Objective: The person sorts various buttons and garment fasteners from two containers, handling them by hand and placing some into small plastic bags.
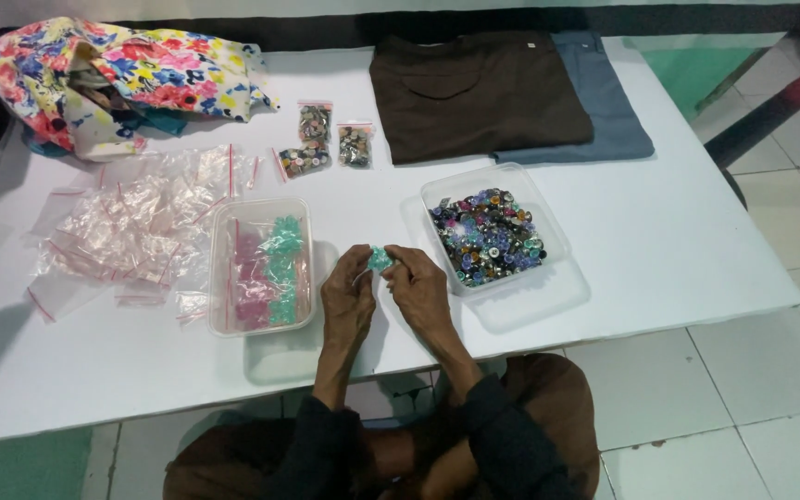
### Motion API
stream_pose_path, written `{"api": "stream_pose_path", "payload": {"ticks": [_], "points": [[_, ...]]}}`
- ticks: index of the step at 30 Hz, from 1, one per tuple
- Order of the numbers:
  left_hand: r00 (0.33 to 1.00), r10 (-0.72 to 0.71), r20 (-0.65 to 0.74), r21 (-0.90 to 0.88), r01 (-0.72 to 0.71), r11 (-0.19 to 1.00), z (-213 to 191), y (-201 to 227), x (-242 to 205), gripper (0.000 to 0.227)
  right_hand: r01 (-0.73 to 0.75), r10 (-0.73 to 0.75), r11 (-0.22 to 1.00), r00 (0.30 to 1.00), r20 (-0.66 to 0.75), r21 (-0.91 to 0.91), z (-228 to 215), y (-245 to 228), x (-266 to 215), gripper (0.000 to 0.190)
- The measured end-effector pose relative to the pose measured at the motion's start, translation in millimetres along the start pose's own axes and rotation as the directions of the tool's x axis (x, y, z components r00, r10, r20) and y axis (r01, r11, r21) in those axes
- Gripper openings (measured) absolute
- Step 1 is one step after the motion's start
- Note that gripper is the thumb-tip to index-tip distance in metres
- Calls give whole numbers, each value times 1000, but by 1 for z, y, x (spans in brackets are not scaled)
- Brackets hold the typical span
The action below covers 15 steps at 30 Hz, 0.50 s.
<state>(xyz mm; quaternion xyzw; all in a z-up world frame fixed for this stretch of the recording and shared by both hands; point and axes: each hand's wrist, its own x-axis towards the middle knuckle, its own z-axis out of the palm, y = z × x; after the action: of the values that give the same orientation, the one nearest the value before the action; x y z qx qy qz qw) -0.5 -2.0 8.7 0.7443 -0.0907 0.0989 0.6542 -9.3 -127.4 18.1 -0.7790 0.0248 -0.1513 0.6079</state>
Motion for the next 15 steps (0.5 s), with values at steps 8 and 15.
{"api": "stream_pose_path", "payload": {"ticks": [8,15], "points": [[989,121,-83,-37,-124,992,8,0,-8,36,325,-333,911,943,15,-253,5,-2,-8,35],[898,397,-190,269,-342,900,10,3,-6,34,540,-633,551,767,103,-636,-7,-47,-42,33]]}}
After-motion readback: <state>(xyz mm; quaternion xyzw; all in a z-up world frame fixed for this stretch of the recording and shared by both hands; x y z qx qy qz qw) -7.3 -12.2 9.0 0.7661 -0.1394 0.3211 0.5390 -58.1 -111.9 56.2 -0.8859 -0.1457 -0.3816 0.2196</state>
